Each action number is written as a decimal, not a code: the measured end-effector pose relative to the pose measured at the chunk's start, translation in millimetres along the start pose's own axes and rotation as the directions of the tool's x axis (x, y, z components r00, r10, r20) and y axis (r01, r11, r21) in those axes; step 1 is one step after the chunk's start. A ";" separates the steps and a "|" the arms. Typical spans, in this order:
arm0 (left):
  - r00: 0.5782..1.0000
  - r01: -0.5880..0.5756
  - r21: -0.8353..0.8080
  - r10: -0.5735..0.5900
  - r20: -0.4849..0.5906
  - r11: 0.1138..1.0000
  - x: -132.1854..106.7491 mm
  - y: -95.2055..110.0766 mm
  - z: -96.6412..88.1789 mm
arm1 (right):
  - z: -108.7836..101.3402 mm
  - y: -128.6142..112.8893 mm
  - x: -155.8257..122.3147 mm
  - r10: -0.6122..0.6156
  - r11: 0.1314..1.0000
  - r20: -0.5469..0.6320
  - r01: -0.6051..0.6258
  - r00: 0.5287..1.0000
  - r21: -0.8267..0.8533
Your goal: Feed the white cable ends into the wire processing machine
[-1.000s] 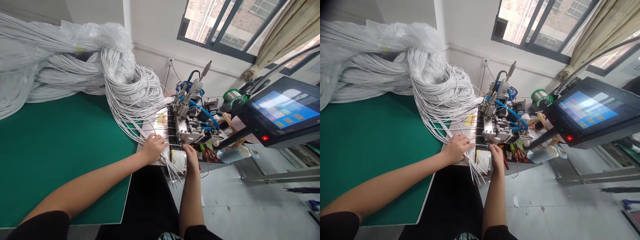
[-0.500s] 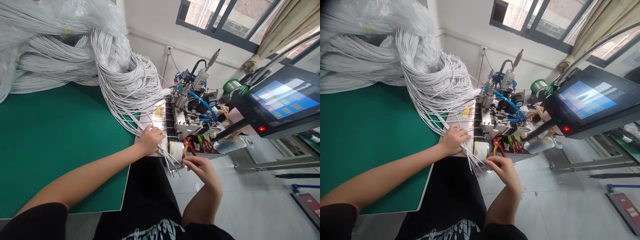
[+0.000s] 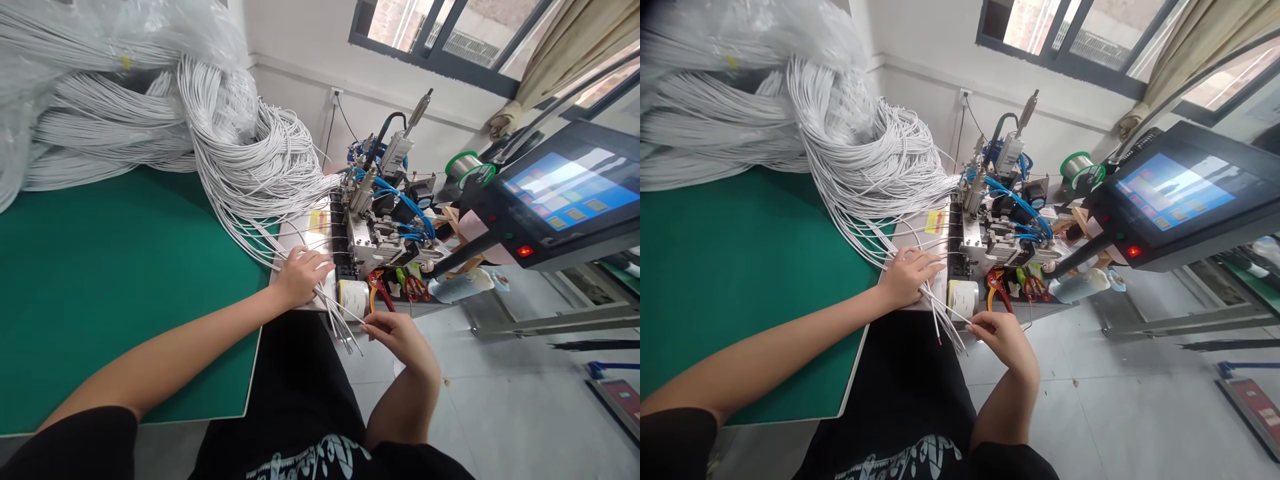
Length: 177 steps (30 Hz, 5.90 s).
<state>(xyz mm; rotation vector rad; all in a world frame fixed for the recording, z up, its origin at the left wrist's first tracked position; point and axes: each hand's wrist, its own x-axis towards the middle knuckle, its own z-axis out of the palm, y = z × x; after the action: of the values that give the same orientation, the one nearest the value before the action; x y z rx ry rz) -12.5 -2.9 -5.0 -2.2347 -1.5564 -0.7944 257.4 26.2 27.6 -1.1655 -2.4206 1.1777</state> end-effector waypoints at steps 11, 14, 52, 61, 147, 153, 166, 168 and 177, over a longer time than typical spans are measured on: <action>0.872 -0.450 -0.003 0.439 -0.218 0.893 1.7 1.6 -7.0 | 5.9 19.8 17.1 -0.010 0.955 -0.520 0.162 0.854 0.247; 0.865 -0.462 -0.003 0.450 -0.221 0.887 2.3 3.3 -10.0 | 15.3 20.2 31.3 -0.001 0.920 -0.630 0.248 0.777 0.305; 0.981 0.034 0.036 -0.040 0.191 0.999 3.0 6.2 3.5 | 17.7 50.1 104.8 0.064 0.882 -0.370 0.121 0.927 0.456; 0.993 0.020 0.034 -0.024 0.116 0.999 0.9 5.3 6.2 | 30.2 50.0 108.3 0.214 0.736 -0.342 0.079 0.915 0.673; 0.977 -0.213 0.067 0.211 0.030 0.975 0.3 2.1 -1.7 | 35.1 4.6 47.5 0.141 0.745 -0.482 0.228 0.865 0.627; 0.972 -0.235 0.046 0.234 0.030 0.971 1.6 3.0 -2.5 | 22.2 15.2 57.1 0.145 0.830 -0.519 0.182 0.842 0.527; 0.990 -0.134 0.091 0.129 0.054 0.987 1.9 3.9 3.9 | 18.1 33.9 86.3 0.061 0.948 -0.523 0.114 0.850 0.297; 0.992 -0.107 0.092 0.101 0.071 0.990 1.8 4.6 3.8 | 17.3 35.8 89.4 0.063 0.949 -0.519 0.110 0.852 0.296; 0.996 -0.019 0.089 0.011 0.089 0.996 0.8 5.3 5.1 | 17.6 41.6 103.0 0.033 0.874 -0.395 0.165 0.918 0.456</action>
<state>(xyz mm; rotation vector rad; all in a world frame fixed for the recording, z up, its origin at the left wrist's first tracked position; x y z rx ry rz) -6.0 -1.5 -8.2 -2.2421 -1.5801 -0.6161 203.8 106.8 -29.6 -1.0237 -1.7191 1.2789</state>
